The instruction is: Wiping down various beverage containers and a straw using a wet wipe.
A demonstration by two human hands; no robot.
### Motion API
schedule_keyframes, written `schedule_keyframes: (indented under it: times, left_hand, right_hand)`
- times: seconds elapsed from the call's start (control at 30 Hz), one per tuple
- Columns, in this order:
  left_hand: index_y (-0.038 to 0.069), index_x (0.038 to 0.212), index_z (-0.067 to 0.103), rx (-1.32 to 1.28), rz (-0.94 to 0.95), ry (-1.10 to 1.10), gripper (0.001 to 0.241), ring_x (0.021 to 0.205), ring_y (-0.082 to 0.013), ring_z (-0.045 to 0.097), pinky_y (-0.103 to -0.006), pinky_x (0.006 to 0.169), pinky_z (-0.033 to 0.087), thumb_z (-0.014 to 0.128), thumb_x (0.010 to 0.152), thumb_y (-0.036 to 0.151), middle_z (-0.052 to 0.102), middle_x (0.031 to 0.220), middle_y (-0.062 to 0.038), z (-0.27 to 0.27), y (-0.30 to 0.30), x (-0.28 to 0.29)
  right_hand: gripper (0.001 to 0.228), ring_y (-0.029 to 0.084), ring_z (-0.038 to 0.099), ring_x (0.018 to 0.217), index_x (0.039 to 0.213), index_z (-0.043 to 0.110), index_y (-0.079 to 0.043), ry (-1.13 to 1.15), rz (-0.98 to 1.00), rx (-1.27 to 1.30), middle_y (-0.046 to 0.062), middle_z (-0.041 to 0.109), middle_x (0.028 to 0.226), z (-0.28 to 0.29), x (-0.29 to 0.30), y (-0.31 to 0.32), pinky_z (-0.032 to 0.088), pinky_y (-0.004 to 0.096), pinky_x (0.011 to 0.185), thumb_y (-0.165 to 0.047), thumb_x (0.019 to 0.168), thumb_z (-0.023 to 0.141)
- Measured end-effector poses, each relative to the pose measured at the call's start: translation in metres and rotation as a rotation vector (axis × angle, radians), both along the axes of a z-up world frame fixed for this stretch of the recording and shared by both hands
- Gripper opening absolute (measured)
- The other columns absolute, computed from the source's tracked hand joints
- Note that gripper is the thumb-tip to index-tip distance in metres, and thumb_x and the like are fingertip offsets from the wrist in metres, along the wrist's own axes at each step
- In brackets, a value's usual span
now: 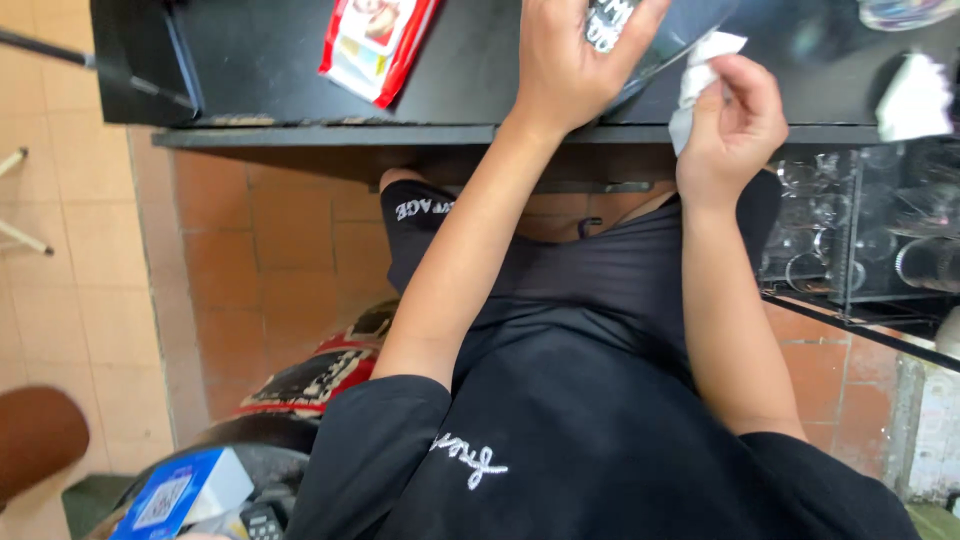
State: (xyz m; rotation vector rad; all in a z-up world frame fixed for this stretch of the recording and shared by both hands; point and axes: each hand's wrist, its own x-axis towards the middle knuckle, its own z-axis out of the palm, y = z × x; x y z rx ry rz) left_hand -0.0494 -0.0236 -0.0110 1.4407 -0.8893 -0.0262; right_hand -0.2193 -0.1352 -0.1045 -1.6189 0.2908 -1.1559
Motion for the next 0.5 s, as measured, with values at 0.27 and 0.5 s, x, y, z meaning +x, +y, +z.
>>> schedule_keyframes:
  times: [0.27, 0.5]
  left_hand:
    - [0.012, 0.148, 0.033, 0.118, -0.052, -0.488, 0.106, 0.135, -0.0393, 0.039, -0.0534, 0.114, 0.035, 0.096, 0.071, 0.052, 0.04, 0.144, -0.015, -0.005, -0.013, -0.023]
    - [0.016, 0.149, 0.037, 0.301, 0.075, -0.391, 0.1, 0.138, -0.0365, 0.041, -0.0474, 0.107, 0.045, 0.092, 0.071, 0.046, 0.036, 0.148, -0.015, -0.003, -0.039, -0.044]
  right_hand:
    - [0.022, 0.015, 0.064, 0.116, 0.132, 0.053, 0.004, 0.003, -0.018, 0.217, 0.01, 0.065, 0.125, -0.036, -0.016, -0.063, 0.051, 0.027, 0.106, 0.003, 0.111, 0.06]
    - [0.014, 0.02, 0.067, 0.104, 0.121, 0.062, 0.003, 0.34, -0.155, -0.133, 0.011, 0.068, 0.115, -0.044, -0.021, -0.096, 0.054, 0.032, 0.093, 0.004, 0.107, 0.06]
